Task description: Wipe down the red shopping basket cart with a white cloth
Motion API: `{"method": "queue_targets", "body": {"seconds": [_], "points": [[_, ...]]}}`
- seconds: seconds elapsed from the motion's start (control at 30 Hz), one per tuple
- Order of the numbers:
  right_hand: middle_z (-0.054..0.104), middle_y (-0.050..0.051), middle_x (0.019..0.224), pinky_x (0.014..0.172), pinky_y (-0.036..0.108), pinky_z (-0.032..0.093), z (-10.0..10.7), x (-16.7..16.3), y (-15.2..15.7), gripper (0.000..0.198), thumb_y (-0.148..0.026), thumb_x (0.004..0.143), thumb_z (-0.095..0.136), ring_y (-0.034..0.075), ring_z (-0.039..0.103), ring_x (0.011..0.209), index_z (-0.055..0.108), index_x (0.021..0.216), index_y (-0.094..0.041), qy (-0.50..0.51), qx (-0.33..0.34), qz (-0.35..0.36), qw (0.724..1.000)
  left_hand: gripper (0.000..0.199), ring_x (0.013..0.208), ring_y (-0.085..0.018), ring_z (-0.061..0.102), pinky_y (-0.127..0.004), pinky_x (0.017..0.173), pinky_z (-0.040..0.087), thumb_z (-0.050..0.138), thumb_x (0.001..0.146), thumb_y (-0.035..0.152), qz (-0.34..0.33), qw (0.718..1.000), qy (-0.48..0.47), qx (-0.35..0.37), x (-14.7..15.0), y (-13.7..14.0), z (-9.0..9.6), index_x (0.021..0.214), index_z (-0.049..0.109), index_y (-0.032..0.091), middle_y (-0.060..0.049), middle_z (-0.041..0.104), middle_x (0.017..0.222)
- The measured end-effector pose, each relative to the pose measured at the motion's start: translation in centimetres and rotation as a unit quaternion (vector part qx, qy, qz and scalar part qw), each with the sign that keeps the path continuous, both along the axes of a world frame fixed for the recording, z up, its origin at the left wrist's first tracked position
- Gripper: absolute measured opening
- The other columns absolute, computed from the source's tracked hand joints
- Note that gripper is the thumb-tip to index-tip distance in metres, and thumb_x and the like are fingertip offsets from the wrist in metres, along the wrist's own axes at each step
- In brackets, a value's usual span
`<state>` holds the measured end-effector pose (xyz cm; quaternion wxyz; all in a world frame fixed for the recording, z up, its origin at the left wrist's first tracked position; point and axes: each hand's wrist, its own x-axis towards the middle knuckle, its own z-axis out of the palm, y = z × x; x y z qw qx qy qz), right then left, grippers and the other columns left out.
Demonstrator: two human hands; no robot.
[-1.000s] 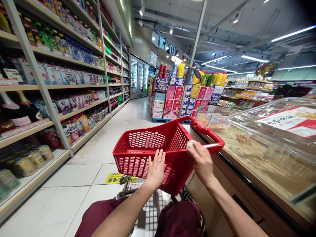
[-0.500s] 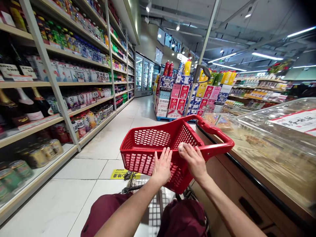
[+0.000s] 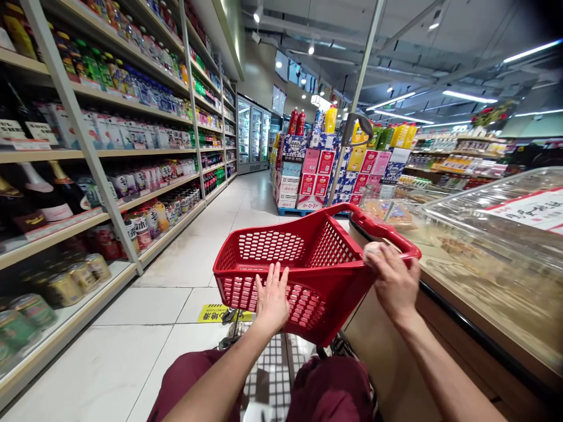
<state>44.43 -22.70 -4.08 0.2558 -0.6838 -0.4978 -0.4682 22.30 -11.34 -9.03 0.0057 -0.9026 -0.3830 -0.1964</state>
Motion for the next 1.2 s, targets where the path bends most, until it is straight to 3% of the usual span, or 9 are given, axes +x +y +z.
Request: {"method": "queue_targets", "body": {"seconds": [0.07,0.2,0.37,0.53,0.7,0.83,1.0,1.2], "points": [[0.055,0.009,0.121,0.1,0.045,0.023,-0.1,0.1,-0.1,0.033,-0.009,0.079,0.041,0.022,0.046,0.115,0.063,0.1,-0.021,0.009,0.017,0.0,1.0,0.075,0.135,-0.024,0.002,-0.056,0.104,0.01,0.045,0.069,0.015,0.006,1.0,-0.002,-0.003,-0.1,0.0,0.0,0.138,0.016,0.019,-0.009,0.008,0.147],[0.058,0.002,0.118,0.101,0.039,0.024,-0.3,-0.6,0.1,0.038,-0.006,0.079,0.038,0.017,0.049,0.113,0.063,0.1,-0.026,-0.022,-0.071,0.084,0.994,0.075,0.135,-0.023,0.001,-0.056,0.105,0.007,0.044,0.069,0.014,-0.001,1.0,-0.008,-0.003,-0.4,-0.1,-0.1,0.138,0.016,0.019,-0.009,0.008,0.147],[0.057,0.009,0.119,0.099,0.043,0.026,-0.1,-0.5,0.1,0.033,-0.008,0.078,0.041,0.022,0.048,0.114,0.063,0.099,-0.02,0.004,0.024,0.007,1.0,0.077,0.135,-0.024,0.0,-0.056,0.105,0.009,0.044,0.067,0.013,0.006,1.0,-0.012,-0.012,-0.6,-0.5,-0.4,0.138,0.014,0.019,-0.008,0.006,0.147],[0.056,0.0,0.12,0.103,0.039,0.022,-1.0,-3.1,1.5,0.047,-0.001,0.075,0.037,0.017,0.047,0.115,0.061,0.104,-0.028,-0.011,-0.09,0.108,0.99,0.077,0.135,-0.024,0.0,-0.055,0.105,0.009,0.044,0.068,0.014,0.013,1.0,0.001,-0.015,-0.9,-0.7,-0.3,0.138,0.013,0.019,-0.007,0.007,0.147],[0.055,0.005,0.122,0.102,0.04,0.022,-1.6,-4.1,2.3,0.044,-0.001,0.073,0.038,0.019,0.043,0.118,0.061,0.105,-0.022,0.03,-0.024,0.058,0.998,0.077,0.135,-0.024,-0.001,-0.056,0.105,0.01,0.044,0.069,0.016,-0.001,1.0,0.025,-0.019,-1.2,-0.7,0.0,0.139,0.011,0.019,-0.007,0.005,0.148],[0.055,-0.001,0.122,0.104,0.037,0.021,-2.1,-5.6,3.1,0.047,-0.001,0.075,0.037,0.016,0.044,0.118,0.059,0.108,-0.027,-0.013,-0.112,0.129,0.985,0.075,0.135,-0.024,0.001,-0.057,0.104,0.009,0.044,0.071,0.016,-0.01,1.0,0.022,-0.011,-1.6,-0.3,0.0,0.138,0.013,0.02,-0.007,0.007,0.147],[0.053,0.005,0.124,0.102,0.041,0.022,-2.7,-7.0,4.2,0.046,-0.001,0.074,0.038,0.02,0.043,0.119,0.057,0.111,-0.023,0.023,-0.08,0.067,0.994,0.072,0.135,-0.024,0.003,-0.057,0.105,0.009,0.043,0.071,0.016,0.025,1.0,0.007,0.0,-2.7,0.3,-0.5,0.138,0.016,0.016,-0.009,0.011,0.147],[0.053,0.005,0.123,0.101,0.041,0.024,-3.6,-9.1,5.4,0.044,-0.002,0.078,0.035,0.02,0.044,0.118,0.058,0.11,-0.022,0.002,-0.137,0.12,0.983,0.069,0.135,-0.023,0.004,-0.056,0.105,0.006,0.041,0.073,0.018,0.018,1.0,0.016,0.004,-4.6,1.2,-0.7,0.137,0.017,0.014,-0.008,0.014,0.146]]}}
